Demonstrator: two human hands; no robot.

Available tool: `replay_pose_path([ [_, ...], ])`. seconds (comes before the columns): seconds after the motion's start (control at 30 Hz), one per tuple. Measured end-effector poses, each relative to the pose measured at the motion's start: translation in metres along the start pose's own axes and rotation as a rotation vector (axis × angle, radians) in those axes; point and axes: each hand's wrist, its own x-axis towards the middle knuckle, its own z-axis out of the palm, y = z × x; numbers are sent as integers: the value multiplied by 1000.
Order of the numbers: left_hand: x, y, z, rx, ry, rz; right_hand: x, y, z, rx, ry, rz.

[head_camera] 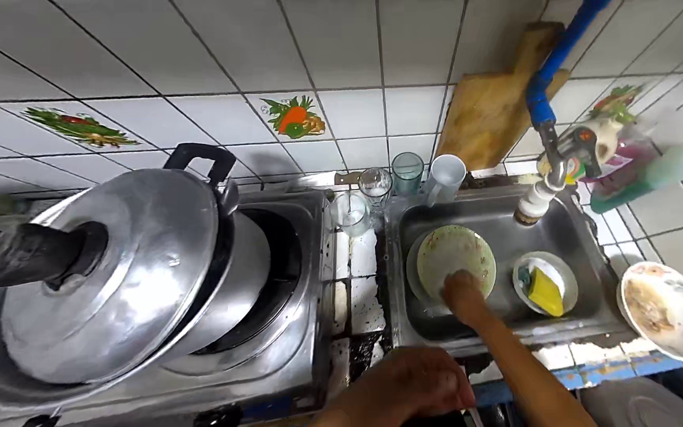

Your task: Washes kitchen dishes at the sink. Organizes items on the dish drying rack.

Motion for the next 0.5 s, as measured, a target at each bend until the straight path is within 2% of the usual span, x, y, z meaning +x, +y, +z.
replay_pose_path([
  [0.07,33,-34,-17,179,214,-233,21,5,-7,-13,22,-11],
  [0.1,51,-48,-24,254,290,-323,30,7,-8,-3,98,23],
  [0.17,87,-75,-35,434,420,-434,51,13,5,-4,394,32],
  [0.2,105,-83,-40,552,476,-484,61,14,10,-26,468,-16],
  [0.3,151,-95,-50,876,570,-647,70,20,4,-45,309,-272],
  [0.33,162,-98,-53,945,587,-687,74,25,2,-75,359,-323],
  [0.43,187,-107,-61,1057,661,-750,86,27,5,-121,590,-155],
  [0.47,192,-107,-63,1073,690,-757,89,26,11,-121,631,-166],
  [0.5,197,-108,-65,1086,717,-761,90,27,15,-124,622,-253],
])
